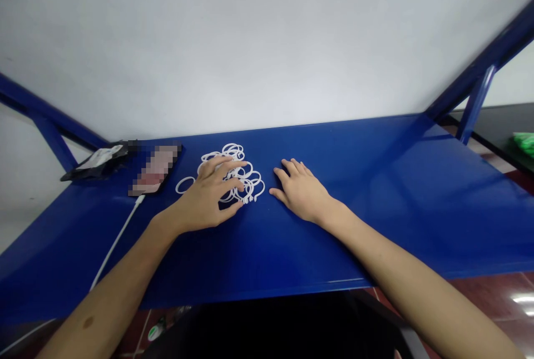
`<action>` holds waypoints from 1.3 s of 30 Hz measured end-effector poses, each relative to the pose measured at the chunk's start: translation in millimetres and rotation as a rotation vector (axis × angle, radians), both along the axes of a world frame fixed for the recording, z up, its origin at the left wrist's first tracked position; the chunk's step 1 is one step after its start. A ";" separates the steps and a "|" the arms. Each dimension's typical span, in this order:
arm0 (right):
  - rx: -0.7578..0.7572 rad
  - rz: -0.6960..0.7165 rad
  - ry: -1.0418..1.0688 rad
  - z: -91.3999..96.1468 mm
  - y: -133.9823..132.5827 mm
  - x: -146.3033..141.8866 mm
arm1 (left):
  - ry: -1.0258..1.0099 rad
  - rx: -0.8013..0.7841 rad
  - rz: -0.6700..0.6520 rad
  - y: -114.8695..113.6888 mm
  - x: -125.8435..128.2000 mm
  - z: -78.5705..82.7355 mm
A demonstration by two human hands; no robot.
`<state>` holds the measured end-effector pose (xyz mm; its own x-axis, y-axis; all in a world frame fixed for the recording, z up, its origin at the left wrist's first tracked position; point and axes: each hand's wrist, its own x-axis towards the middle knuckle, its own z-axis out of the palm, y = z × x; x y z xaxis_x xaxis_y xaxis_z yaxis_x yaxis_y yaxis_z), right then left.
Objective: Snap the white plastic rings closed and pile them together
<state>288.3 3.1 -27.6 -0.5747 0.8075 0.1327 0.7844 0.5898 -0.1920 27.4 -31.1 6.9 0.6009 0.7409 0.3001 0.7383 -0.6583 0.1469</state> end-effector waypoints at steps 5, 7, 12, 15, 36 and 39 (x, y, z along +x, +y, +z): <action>0.008 0.000 0.004 -0.8 -0.6 0.4 | 0.060 0.005 -0.018 -0.3 3.3 -7.2; 0.011 -0.003 0.007 0.1 -1.9 -0.8 | 0.046 0.014 -0.021 -0.7 4.9 -8.8; 0.045 -0.064 -0.015 -1.8 -5.7 -8.7 | -0.033 0.046 -0.025 -1.8 10.1 -12.2; 0.071 -0.085 0.002 -7.0 -6.3 -13.4 | -0.097 0.080 -0.003 -0.8 12.8 -16.1; -0.058 -0.194 0.356 -8.7 -71.6 9.3 | -0.144 0.234 0.153 -29.2 23.6 -39.8; -0.047 -0.198 0.374 -9.6 -71.9 9.9 | -0.129 0.194 0.128 -29.7 22.1 -41.0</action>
<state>298.2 -68.9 -37.2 -0.3276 0.9075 0.2630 0.7528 0.4189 -0.5077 49.6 -60.8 -34.1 0.4537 0.7295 0.5118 0.8005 -0.5860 0.1256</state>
